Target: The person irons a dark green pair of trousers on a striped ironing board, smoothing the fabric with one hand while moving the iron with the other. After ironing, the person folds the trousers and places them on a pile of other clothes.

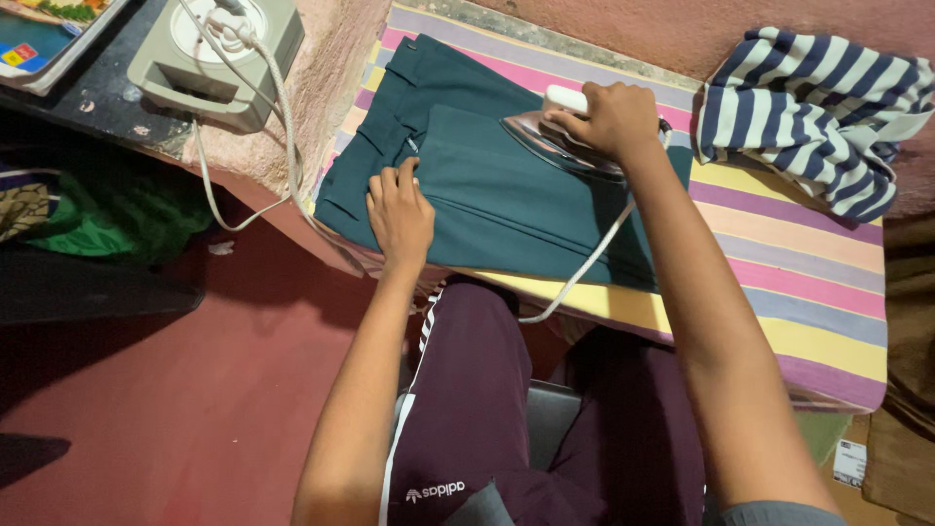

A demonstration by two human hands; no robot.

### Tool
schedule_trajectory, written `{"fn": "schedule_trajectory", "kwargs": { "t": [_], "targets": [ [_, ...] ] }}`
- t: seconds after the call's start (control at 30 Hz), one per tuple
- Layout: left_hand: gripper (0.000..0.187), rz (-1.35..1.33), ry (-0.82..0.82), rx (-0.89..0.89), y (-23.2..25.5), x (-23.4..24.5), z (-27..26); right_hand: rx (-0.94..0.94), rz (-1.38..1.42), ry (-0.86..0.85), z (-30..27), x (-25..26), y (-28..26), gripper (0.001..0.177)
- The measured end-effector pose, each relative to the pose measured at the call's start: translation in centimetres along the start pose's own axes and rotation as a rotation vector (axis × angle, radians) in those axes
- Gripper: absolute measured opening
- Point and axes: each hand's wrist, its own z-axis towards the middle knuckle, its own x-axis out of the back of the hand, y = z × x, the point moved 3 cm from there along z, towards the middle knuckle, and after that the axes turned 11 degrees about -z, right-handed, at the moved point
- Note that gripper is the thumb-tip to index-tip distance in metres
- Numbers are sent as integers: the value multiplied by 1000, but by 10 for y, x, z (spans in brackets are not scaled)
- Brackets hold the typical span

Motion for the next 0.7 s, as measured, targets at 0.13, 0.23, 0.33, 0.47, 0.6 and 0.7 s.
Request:
{"fn": "schedule_trajectory", "kwargs": {
  "t": [0.13,0.23,0.33,0.47,0.6,0.7],
  "targets": [
    [32,7,13,-8,1,1,1,-29,-39,-66,-15,3,22,77],
    [32,5,20,-24,1,1,0,-35,-59,-55,-32,9,37,76],
    [32,-9,23,-38,-1,0,0,-60,-78,-58,-42,12,49,75],
    [29,-14,25,-33,-3,-3,0,-113,-46,-119,-53,14,63,77],
    [28,-21,26,-26,-5,-4,-2,-151,-65,-172,-65,12,74,78],
    [29,-27,40,-34,-4,-3,0,-181,-87,-202,-73,12,90,77]
  ]
}}
